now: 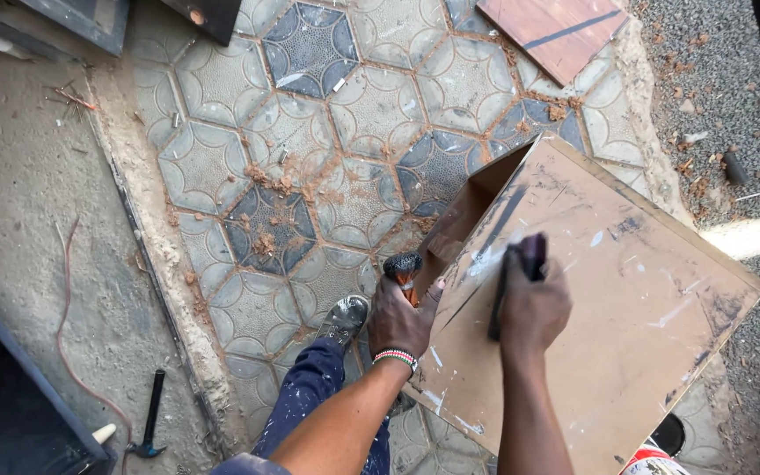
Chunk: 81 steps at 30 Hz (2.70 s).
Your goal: The person applies black paint to a rectangular wooden board using a cloth, then moves the board to a nearby surface. They subsequently pick up a sanding block and sand the surface of a different, unpainted wooden board.
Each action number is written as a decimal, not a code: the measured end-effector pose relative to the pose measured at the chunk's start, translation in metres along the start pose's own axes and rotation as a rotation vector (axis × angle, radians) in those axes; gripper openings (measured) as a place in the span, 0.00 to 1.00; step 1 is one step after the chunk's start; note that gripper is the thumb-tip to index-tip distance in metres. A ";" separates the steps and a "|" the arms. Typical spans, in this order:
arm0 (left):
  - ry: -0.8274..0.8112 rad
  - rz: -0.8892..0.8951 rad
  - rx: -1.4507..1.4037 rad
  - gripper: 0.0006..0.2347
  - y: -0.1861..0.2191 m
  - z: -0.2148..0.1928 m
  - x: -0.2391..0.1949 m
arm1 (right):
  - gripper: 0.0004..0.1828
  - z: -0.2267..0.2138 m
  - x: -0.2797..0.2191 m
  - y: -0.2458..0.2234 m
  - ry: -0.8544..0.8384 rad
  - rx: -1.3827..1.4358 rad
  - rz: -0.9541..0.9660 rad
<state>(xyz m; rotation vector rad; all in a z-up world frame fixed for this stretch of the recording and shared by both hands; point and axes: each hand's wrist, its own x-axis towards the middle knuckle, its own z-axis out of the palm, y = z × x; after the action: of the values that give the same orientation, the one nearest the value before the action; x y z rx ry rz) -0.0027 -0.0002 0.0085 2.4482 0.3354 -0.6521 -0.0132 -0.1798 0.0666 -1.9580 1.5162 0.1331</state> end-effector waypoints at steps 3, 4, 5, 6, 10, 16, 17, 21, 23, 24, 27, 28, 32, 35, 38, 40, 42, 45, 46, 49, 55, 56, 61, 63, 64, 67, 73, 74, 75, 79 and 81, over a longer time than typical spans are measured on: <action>0.006 0.009 0.003 0.41 0.001 0.001 0.002 | 0.23 0.012 0.028 0.009 0.111 0.022 -0.056; 0.004 0.008 0.004 0.42 0.002 0.000 0.001 | 0.24 0.009 0.017 0.006 0.070 0.017 -0.035; 0.002 0.007 0.006 0.42 0.003 -0.002 -0.001 | 0.26 0.006 0.005 0.003 0.029 0.012 -0.015; 0.002 0.008 0.003 0.42 0.002 -0.001 -0.001 | 0.26 0.006 -0.010 0.008 0.031 0.012 -0.017; -0.012 -0.013 0.009 0.41 -0.005 0.008 0.006 | 0.25 0.003 -0.021 0.013 -0.064 -0.070 0.020; -0.034 -0.038 0.060 0.40 -0.005 0.013 0.009 | 0.22 -0.008 0.035 -0.005 0.065 0.086 0.007; -0.029 -0.039 0.041 0.39 -0.001 0.010 0.008 | 0.20 -0.008 0.034 -0.005 0.063 0.128 0.017; -0.036 0.012 0.012 0.39 0.008 -0.006 0.003 | 0.25 -0.004 -0.022 0.004 -0.038 0.028 0.070; -0.045 -0.004 0.020 0.39 0.007 -0.006 0.003 | 0.23 -0.002 -0.046 0.005 -0.153 -0.025 0.117; -0.048 -0.004 0.021 0.39 0.005 -0.005 0.004 | 0.23 -0.003 -0.033 -0.001 -0.152 -0.027 0.120; -0.053 0.000 0.022 0.39 0.002 -0.003 0.001 | 0.26 -0.001 0.007 -0.005 -0.047 -0.001 0.021; -0.048 0.007 0.006 0.40 0.005 -0.005 0.000 | 0.24 0.004 0.021 -0.003 -0.023 0.004 -0.014; -0.060 0.000 -0.006 0.39 0.003 -0.003 0.005 | 0.26 -0.002 -0.012 -0.016 -0.113 0.024 0.065; -0.053 0.004 -0.006 0.37 0.004 -0.005 0.003 | 0.24 -0.004 -0.036 -0.013 -0.202 -0.053 0.068; -0.060 0.011 0.010 0.39 -0.002 -0.001 0.005 | 0.28 -0.022 -0.009 -0.032 -0.176 -0.064 0.014; -0.057 0.009 0.007 0.38 -0.001 -0.001 0.003 | 0.28 -0.007 0.021 -0.018 -0.134 -0.051 0.010; -0.055 0.017 0.002 0.37 -0.001 -0.002 0.003 | 0.27 0.000 0.022 -0.016 -0.082 -0.034 0.007; -0.089 -0.002 -0.009 0.33 -0.001 0.001 0.003 | 0.32 -0.008 -0.008 -0.011 -0.183 -0.090 0.073; -0.081 -0.002 -0.012 0.32 -0.002 0.001 0.004 | 0.32 -0.010 -0.016 0.001 -0.226 -0.048 0.037; -0.071 -0.001 -0.020 0.31 0.007 -0.007 -0.002 | 0.25 -0.017 -0.028 0.039 -0.238 0.192 0.055; -0.042 0.009 0.004 0.29 -0.003 0.005 0.001 | 0.09 -0.035 -0.041 0.095 -0.126 0.753 0.228; -0.010 0.013 0.010 0.27 -0.005 0.006 0.002 | 0.10 -0.036 -0.043 0.099 -0.117 0.801 0.216; 0.003 0.055 0.026 0.27 -0.026 0.020 0.007 | 0.11 -0.062 -0.039 0.087 -0.253 0.575 -0.136; -0.011 0.075 0.010 0.27 -0.031 0.026 0.012 | 0.13 -0.078 -0.041 0.064 -0.263 0.523 -0.260; 0.002 0.084 0.010 0.26 -0.038 0.028 0.014 | 0.12 -0.087 -0.048 0.050 -0.287 0.534 -0.281; -0.003 0.085 0.017 0.26 -0.036 0.024 0.013 | 0.12 -0.098 -0.061 0.029 -0.325 0.581 -0.309; -0.103 0.129 -0.124 0.25 -0.044 0.016 0.027 | 0.33 -0.075 -0.066 0.048 -0.344 0.852 -0.400; -0.166 0.109 -0.199 0.24 -0.046 0.008 0.024 | 0.34 -0.072 -0.064 0.048 -0.358 0.913 -0.369; -0.164 0.115 -0.199 0.24 -0.037 -0.004 0.020 | 0.34 -0.069 -0.064 0.047 -0.355 0.917 -0.373; -0.160 0.005 -0.381 0.17 -0.071 -0.035 0.050 | 0.41 -0.060 -0.059 0.007 -0.405 0.938 -0.398; -0.155 -0.056 -0.484 0.13 -0.087 -0.038 0.065 | 0.46 -0.066 -0.051 -0.035 -0.372 0.749 -0.504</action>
<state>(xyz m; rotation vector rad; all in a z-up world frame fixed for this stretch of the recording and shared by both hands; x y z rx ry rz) 0.0344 0.0978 -0.0392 1.9240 0.4431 -0.6878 -0.0180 -0.1692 0.1561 -1.5182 0.6534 -0.2445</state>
